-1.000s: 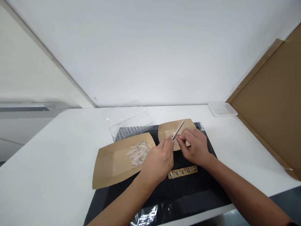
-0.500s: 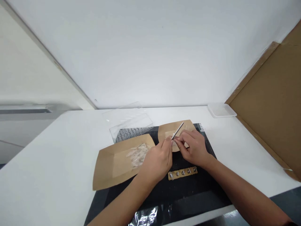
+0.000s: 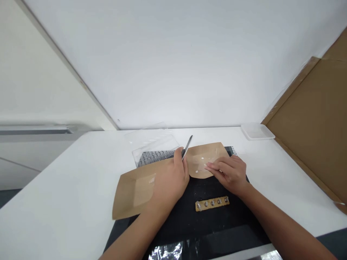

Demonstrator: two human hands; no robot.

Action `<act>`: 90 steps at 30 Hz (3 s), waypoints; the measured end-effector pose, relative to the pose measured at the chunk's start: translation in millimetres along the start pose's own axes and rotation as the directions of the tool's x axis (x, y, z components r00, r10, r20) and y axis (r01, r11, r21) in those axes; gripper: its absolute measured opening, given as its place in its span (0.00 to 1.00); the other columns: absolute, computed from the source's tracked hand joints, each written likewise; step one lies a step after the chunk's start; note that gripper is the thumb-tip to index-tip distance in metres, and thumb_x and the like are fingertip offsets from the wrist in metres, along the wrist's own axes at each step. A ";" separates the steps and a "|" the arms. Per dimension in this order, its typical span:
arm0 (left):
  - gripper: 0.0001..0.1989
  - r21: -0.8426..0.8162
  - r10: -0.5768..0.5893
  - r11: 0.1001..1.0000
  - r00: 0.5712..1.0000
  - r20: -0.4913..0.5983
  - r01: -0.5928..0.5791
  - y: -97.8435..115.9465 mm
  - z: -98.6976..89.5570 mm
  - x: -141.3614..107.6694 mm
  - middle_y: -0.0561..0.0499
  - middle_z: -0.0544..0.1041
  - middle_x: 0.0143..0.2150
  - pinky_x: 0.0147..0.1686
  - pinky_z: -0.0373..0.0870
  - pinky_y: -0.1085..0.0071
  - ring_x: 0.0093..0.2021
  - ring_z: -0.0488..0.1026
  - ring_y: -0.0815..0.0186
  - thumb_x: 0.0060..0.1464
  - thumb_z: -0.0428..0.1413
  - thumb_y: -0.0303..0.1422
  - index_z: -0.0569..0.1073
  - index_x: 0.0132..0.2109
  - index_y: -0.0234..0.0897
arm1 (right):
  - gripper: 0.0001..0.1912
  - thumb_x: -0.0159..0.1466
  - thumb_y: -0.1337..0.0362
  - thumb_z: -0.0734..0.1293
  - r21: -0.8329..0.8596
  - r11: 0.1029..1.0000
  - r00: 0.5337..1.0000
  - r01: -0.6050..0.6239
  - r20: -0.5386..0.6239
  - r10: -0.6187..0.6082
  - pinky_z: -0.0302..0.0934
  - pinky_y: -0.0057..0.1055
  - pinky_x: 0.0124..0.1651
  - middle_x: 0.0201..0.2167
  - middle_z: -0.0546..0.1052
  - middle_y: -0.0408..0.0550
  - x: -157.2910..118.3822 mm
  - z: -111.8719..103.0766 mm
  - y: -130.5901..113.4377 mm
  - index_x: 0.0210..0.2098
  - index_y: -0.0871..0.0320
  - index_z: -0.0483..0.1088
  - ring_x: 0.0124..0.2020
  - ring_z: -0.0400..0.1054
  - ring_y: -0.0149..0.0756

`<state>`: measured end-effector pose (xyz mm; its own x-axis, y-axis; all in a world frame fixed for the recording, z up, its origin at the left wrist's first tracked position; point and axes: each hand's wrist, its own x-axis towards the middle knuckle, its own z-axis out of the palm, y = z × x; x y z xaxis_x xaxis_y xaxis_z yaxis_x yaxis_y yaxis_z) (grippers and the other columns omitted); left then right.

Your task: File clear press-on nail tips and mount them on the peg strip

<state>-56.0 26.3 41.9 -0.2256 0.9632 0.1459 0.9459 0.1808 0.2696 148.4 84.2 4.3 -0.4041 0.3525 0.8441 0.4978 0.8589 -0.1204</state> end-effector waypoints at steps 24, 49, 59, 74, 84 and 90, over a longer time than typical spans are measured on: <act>0.17 0.190 -0.063 0.982 0.956 0.286 0.008 -57.4 -46.7 -7.7 0.41 0.85 0.37 0.28 0.67 0.65 0.35 0.82 0.47 0.64 0.50 0.39 0.80 0.52 0.46 | 0.06 0.65 0.65 0.78 0.013 0.994 0.994 0.105 0.016 -0.106 0.51 0.32 0.32 0.28 0.82 0.33 0.3 -5.5 -5.6 0.34 0.53 0.78 0.26 0.74 0.22; 0.11 -0.919 0.406 0.386 0.909 0.099 -0.072 2.3 7.4 -3.6 0.45 0.84 0.40 0.31 0.78 0.71 0.35 0.79 0.64 0.64 0.61 0.40 0.84 0.45 0.39 | 0.08 0.66 0.69 0.75 -0.072 0.969 0.970 0.235 0.085 -0.228 0.51 0.33 0.31 0.30 0.82 0.34 3.4 -33.1 -8.7 0.35 0.50 0.76 0.29 0.73 0.25; 0.16 -0.961 0.381 0.227 0.893 0.239 0.161 7.5 24.4 -12.2 0.43 0.84 0.43 0.11 0.54 0.79 0.14 0.61 0.81 0.60 0.65 0.43 0.84 0.48 0.36 | 0.09 0.66 0.63 0.77 -0.066 0.969 0.970 0.237 0.076 -0.232 0.53 0.33 0.31 0.29 0.82 0.35 2.0 -37.1 -2.1 0.32 0.52 0.75 0.26 0.70 0.25; 0.18 -0.953 0.329 0.271 0.918 0.221 0.132 4.8 18.0 -7.8 0.51 0.83 0.34 0.19 0.56 0.78 0.23 0.66 0.75 0.57 0.68 0.39 0.76 0.50 0.35 | 0.14 0.63 0.56 0.80 0.099 0.994 0.997 0.042 0.054 -0.048 0.54 0.31 0.33 0.25 0.78 0.34 0.3 -29.4 0.5 0.34 0.54 0.73 0.24 0.70 0.24; 0.23 -0.964 0.370 0.222 0.902 0.223 0.147 2.9 19.3 -9.0 0.54 0.81 0.32 0.27 0.56 0.75 0.24 0.58 0.76 0.57 0.69 0.38 0.65 0.51 0.38 | 0.18 0.63 0.51 0.79 0.381 0.919 0.982 -0.106 0.188 0.036 0.59 0.28 0.31 0.25 0.71 0.37 -1.7 -25.3 5.9 0.47 0.53 0.80 0.23 0.64 0.26; 0.20 -0.942 0.428 0.325 0.877 0.220 0.078 -1.1 17.3 -7.1 0.53 0.82 0.32 0.26 0.59 0.75 0.24 0.65 0.73 0.60 0.65 0.40 0.66 0.51 0.39 | 0.12 0.66 0.53 0.77 0.397 0.906 0.957 -0.145 0.287 0.027 0.56 0.27 0.31 0.25 0.68 0.38 -1.1 -26.2 4.4 0.43 0.53 0.81 0.25 0.62 0.27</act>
<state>-51.4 22.8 24.2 0.2579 0.9656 0.0337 0.0699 -0.0535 0.9961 171.1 77.9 16.5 -0.5936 0.4678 0.6548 0.2051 0.8748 -0.4390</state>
